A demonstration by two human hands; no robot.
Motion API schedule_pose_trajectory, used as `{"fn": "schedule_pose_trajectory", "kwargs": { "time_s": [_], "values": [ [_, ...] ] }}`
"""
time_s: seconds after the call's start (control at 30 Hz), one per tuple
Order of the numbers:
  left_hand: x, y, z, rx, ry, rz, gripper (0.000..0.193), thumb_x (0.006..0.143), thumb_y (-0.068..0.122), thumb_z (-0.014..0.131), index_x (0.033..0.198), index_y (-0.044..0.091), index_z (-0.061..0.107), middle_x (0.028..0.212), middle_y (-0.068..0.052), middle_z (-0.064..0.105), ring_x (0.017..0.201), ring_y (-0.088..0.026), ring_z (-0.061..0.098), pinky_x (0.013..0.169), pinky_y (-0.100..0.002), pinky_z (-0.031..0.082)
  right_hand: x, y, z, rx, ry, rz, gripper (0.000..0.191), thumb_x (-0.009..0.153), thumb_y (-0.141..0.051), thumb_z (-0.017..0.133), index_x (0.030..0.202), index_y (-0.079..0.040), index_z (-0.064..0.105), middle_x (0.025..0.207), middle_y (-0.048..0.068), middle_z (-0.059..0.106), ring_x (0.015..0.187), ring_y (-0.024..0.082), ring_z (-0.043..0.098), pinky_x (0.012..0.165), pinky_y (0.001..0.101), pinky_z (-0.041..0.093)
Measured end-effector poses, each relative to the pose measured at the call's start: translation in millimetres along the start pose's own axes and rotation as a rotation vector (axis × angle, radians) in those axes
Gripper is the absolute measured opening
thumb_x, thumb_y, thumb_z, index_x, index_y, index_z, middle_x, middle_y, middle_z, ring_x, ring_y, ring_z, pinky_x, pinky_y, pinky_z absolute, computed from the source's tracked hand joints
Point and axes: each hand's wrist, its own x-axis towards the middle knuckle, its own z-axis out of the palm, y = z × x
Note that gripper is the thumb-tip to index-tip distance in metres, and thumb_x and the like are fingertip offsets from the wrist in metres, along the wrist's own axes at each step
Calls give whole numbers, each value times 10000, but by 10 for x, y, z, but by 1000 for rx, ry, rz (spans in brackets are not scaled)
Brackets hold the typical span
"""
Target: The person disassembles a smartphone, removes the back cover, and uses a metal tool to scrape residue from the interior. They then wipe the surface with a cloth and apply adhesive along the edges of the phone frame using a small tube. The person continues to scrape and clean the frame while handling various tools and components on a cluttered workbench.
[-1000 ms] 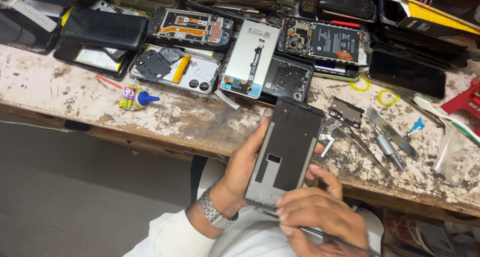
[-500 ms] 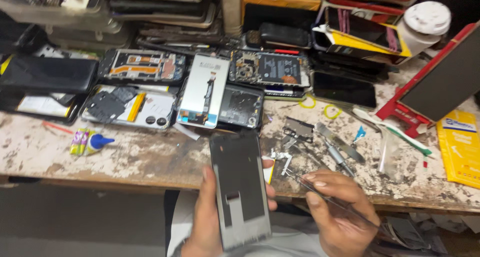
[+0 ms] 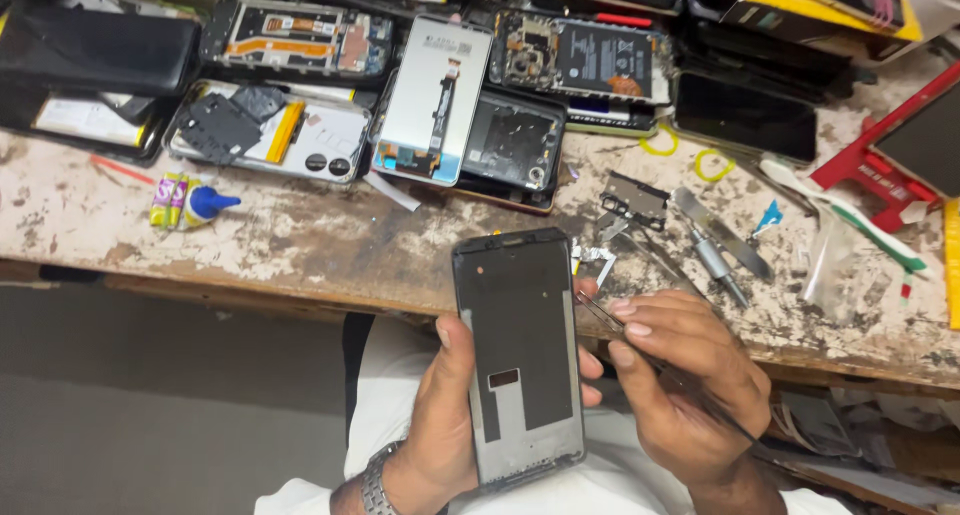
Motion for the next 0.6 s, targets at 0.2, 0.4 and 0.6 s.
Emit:
{"fn": "schedule_pose_trajectory", "kwargs": {
  "time_s": [0.2,0.4,0.6],
  "values": [
    [3,117,2,-25,242,82,1020,925,738,285,1601,-24,350,1480,-100,612,1025,-218,704,903,-396,612,0,-46,78,54,31,42,215,941,43,725,1112,-15,609,1105,133,699,1036,247,737,944,388,600],
    [-87,86,-29,-112,-35,11,1113,930,824,270,1658,-16,326,1179,-190,668,1031,-236,712,941,-352,589,21,20,208,71,-45,133,224,890,77,747,1078,-1,655,1088,152,713,1048,251,734,899,333,612],
    [-71,93,-19,-77,79,55,1093,912,830,272,1615,-4,341,1104,-165,694,982,-232,709,897,-347,583,-85,21,175,40,-26,63,238,895,77,734,1091,-18,637,1126,144,713,1089,238,725,907,313,590]
  ]
}}
